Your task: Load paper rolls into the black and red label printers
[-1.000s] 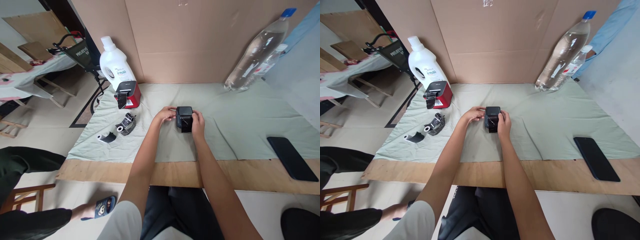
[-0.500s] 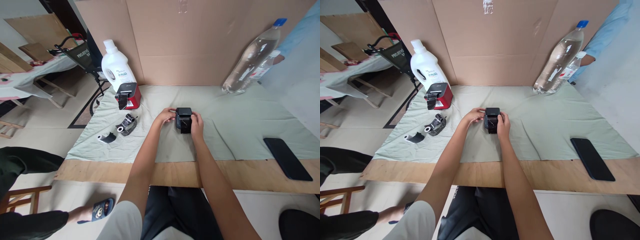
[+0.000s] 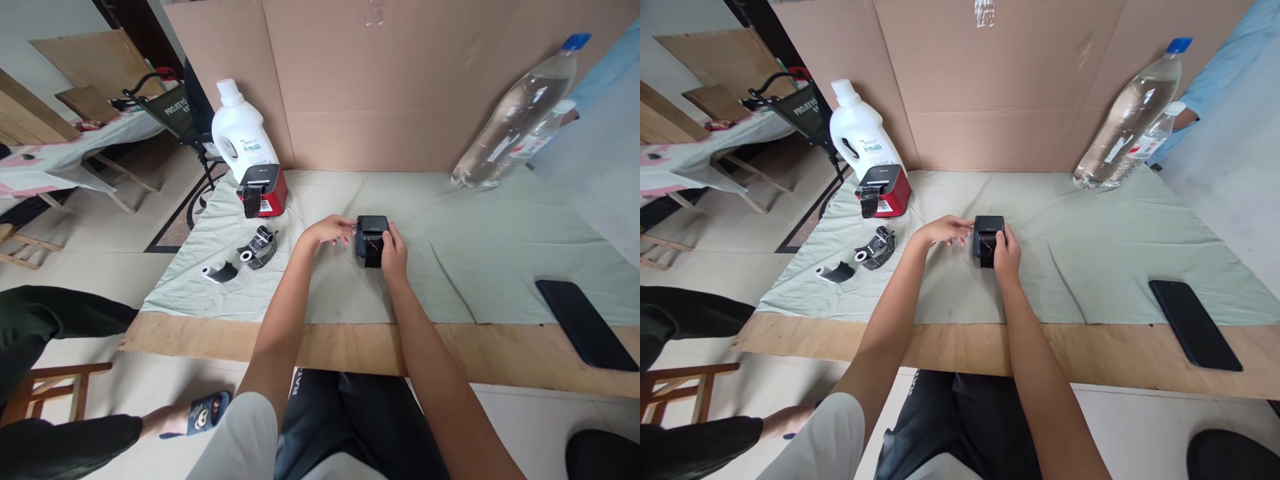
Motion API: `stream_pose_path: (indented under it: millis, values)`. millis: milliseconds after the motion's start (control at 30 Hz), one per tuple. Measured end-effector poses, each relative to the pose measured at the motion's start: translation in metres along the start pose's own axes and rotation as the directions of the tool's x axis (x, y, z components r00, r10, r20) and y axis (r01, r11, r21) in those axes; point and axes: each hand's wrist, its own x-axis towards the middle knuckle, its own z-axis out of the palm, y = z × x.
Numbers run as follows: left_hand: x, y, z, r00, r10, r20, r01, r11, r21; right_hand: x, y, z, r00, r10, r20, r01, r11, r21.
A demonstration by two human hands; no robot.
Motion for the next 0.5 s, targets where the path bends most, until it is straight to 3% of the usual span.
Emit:
stream_pose_path:
  millis: [200, 367, 500]
  values:
    - [-0.005, -0.001, -0.001, 0.998, 0.052, -0.042, -0.051, 0.998, 0.043, 0.002, 0.002, -0.001, 0.999, 0.028, -0.015, -0.028, 0.998, 0.051]
    - [-0.001, -0.009, -0.002, 0.997, 0.069, -0.022, -0.070, 0.995, -0.067, 0.001, 0.001, -0.001, 1.000, 0.022, -0.002, -0.022, 0.997, 0.069]
    - [0.011, -0.014, 0.005, 0.996, 0.064, -0.068, -0.074, 0.983, -0.171, 0.001, -0.002, -0.002, 0.999, 0.044, 0.000, -0.044, 0.997, 0.071]
